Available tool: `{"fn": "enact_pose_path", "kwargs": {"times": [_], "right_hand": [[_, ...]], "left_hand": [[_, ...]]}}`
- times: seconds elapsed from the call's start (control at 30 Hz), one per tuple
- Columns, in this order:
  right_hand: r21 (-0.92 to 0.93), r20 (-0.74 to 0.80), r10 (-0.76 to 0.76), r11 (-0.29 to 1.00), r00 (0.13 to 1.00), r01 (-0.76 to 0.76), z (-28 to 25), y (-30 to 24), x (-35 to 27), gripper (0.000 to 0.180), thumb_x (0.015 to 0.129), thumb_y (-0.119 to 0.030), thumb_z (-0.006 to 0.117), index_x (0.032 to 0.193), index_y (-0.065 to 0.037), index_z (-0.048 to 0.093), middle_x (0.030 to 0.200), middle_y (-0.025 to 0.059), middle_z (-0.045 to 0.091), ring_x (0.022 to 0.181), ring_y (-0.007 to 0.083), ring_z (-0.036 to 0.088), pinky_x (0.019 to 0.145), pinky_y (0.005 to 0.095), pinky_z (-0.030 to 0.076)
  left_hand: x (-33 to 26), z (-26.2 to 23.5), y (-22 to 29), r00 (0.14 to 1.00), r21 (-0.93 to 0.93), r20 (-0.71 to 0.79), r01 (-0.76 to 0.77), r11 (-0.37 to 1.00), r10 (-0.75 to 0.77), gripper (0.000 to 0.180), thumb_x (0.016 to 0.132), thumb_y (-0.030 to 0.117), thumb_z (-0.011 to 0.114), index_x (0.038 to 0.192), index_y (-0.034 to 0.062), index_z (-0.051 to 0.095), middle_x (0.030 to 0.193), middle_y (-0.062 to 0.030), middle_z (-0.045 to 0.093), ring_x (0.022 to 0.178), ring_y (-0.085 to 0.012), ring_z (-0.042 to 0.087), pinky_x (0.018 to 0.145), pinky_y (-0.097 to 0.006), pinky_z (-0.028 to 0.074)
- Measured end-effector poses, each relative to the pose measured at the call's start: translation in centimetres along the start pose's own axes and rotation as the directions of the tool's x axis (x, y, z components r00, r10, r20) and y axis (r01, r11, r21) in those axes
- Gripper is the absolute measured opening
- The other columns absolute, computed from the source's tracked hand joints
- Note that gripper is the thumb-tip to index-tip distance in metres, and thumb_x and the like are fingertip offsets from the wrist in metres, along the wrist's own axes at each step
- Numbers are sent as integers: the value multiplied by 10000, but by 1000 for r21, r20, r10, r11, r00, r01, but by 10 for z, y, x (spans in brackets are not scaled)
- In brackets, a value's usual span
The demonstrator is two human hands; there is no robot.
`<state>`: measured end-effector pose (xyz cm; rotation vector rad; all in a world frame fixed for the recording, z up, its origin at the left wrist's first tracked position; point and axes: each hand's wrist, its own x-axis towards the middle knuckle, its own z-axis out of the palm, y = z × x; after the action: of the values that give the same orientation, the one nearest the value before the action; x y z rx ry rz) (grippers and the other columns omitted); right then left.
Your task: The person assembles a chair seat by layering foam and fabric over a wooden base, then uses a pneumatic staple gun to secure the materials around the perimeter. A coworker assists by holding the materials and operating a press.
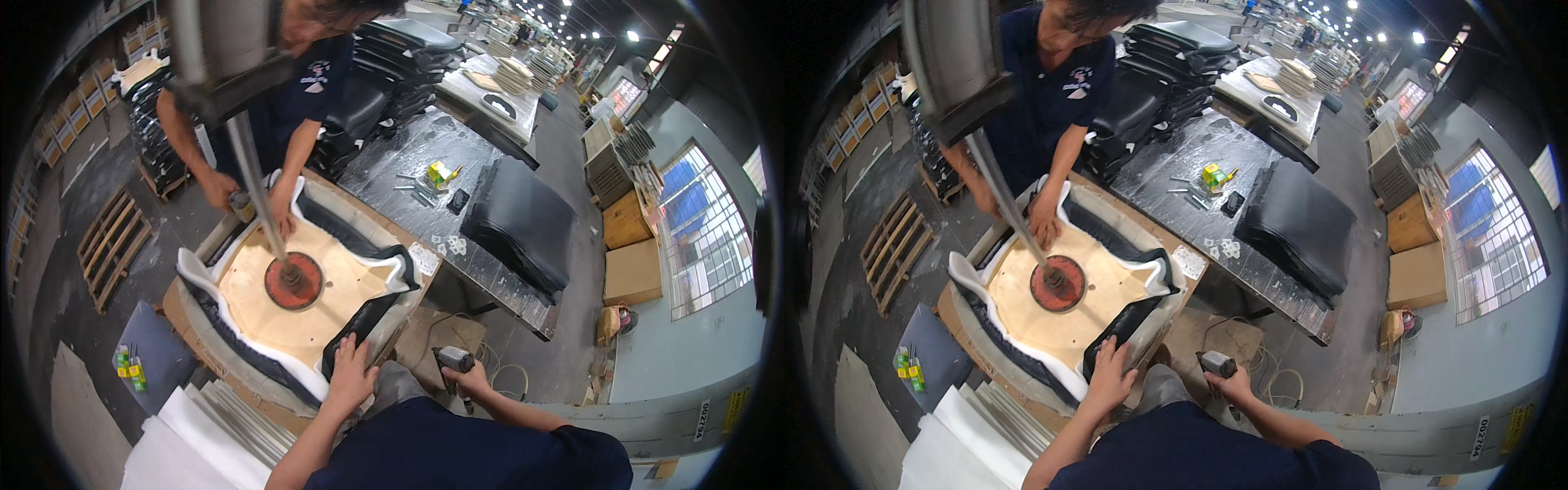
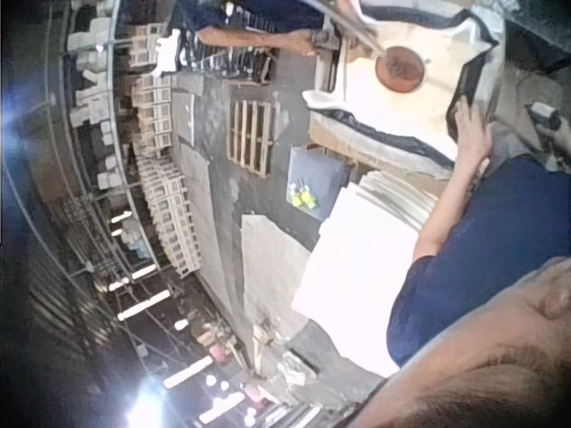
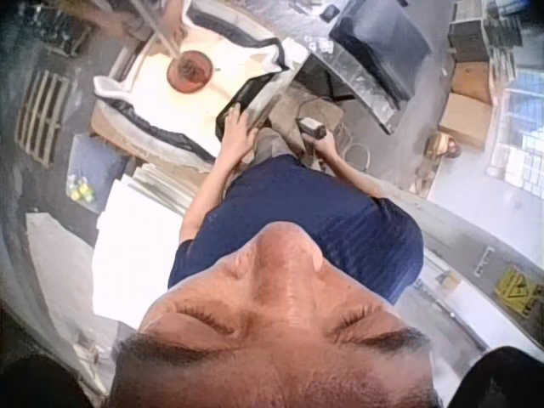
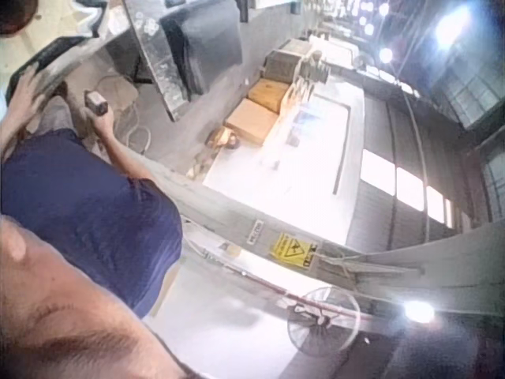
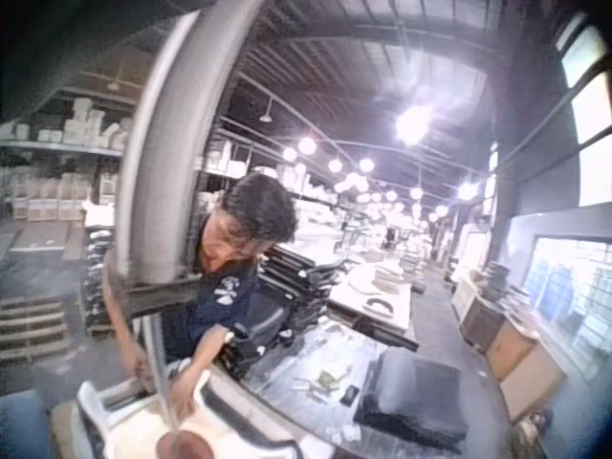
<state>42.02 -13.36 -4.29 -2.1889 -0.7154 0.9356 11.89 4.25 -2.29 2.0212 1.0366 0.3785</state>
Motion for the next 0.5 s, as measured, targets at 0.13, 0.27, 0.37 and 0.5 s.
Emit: {"fn": "enact_pose_path", "kwargs": {"times": [0.13,0.27,0.37,0.5], "right_hand": [[-10,-5,153,988,988,-153,-32,-8,42,531,826,-333,963,1216,-15,795,1045,125,828,942,247,779,869,397,592],[-127,-47,191,972,980,-196,-69,0,114,372,827,-225,963,1093,-20,802,865,87,784,716,178,706,674,368,556],[-103,26,285,954,958,-281,-88,-14,183,351,796,-220,981,1014,-14,799,789,88,769,637,181,703,590,374,551],[-106,8,324,941,946,-322,-104,21,286,377,778,-215,911,1049,10,777,833,132,784,698,244,751,633,404,589]], "left_hand": [[7,-9,11,986,-37,12,165,986,-164,647,981,279,742,1548,28,554,1692,-310,402,1599,-474,353,1317,-519,299],[44,-3,46,981,-102,-61,176,979,-182,525,976,228,747,1440,9,638,1519,-288,596,1435,-459,546,1230,-499,410],[84,30,61,931,-249,-291,150,957,-222,348,973,166,739,1279,0,725,1303,-249,719,1268,-421,655,1124,-470,491],[126,66,75,730,54,-628,388,920,-271,133,1006,144,683,1004,19,729,971,-174,661,948,-404,630,847,-518,482]]}}
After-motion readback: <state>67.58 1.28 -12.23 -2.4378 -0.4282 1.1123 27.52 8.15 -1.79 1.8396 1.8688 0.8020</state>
